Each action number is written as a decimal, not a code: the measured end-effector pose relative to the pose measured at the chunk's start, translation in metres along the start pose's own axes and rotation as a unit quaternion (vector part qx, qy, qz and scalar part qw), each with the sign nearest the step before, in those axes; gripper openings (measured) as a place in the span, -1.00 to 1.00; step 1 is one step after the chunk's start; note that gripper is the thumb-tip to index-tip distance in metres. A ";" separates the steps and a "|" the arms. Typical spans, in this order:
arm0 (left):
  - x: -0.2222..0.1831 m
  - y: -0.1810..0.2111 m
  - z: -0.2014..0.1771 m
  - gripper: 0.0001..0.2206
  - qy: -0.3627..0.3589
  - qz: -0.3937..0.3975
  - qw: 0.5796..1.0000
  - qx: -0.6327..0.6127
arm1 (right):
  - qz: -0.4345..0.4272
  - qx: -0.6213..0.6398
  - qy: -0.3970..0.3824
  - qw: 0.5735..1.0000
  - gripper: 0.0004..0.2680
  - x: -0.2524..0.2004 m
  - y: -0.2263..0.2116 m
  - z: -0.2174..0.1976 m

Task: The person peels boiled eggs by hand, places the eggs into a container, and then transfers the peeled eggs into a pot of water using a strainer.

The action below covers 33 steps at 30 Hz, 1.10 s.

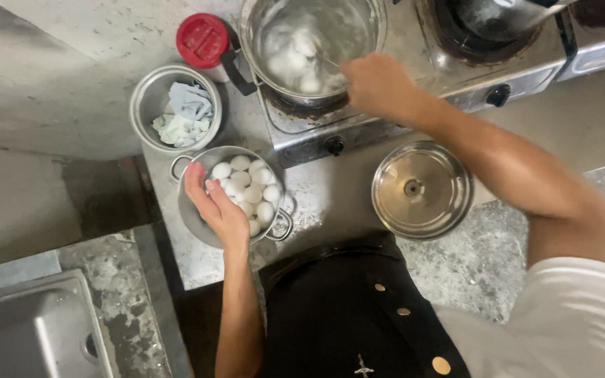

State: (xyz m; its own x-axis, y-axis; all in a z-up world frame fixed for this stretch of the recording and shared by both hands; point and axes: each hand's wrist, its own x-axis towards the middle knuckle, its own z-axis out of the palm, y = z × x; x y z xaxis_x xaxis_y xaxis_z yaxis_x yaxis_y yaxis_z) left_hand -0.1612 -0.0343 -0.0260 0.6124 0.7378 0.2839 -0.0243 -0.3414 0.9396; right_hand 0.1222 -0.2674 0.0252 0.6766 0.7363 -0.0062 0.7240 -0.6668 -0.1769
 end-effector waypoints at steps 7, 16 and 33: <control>-0.017 -0.026 -0.040 -0.65 0.029 0.031 0.997 0.062 | -0.027 -0.151 -0.017 0.988 -0.60 -0.021 0.074 -0.050; -0.023 -0.025 -0.048 -0.65 0.039 -0.008 0.997 0.070 | 0.129 0.242 -0.132 0.952 -0.73 -0.024 0.063 -0.064; -0.007 -0.007 -0.038 -0.65 0.043 0.037 0.995 0.076 | 0.242 0.588 -0.073 0.768 -0.76 -0.072 -0.037 -0.130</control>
State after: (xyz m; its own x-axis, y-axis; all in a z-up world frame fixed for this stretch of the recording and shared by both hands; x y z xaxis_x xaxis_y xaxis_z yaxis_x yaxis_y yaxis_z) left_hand -0.1953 -0.0148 -0.0273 0.5431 0.7521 0.3733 0.0566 -0.4763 0.8775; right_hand 0.0644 -0.3104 0.1603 0.7441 0.4971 -0.4464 -0.2884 -0.3637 -0.8858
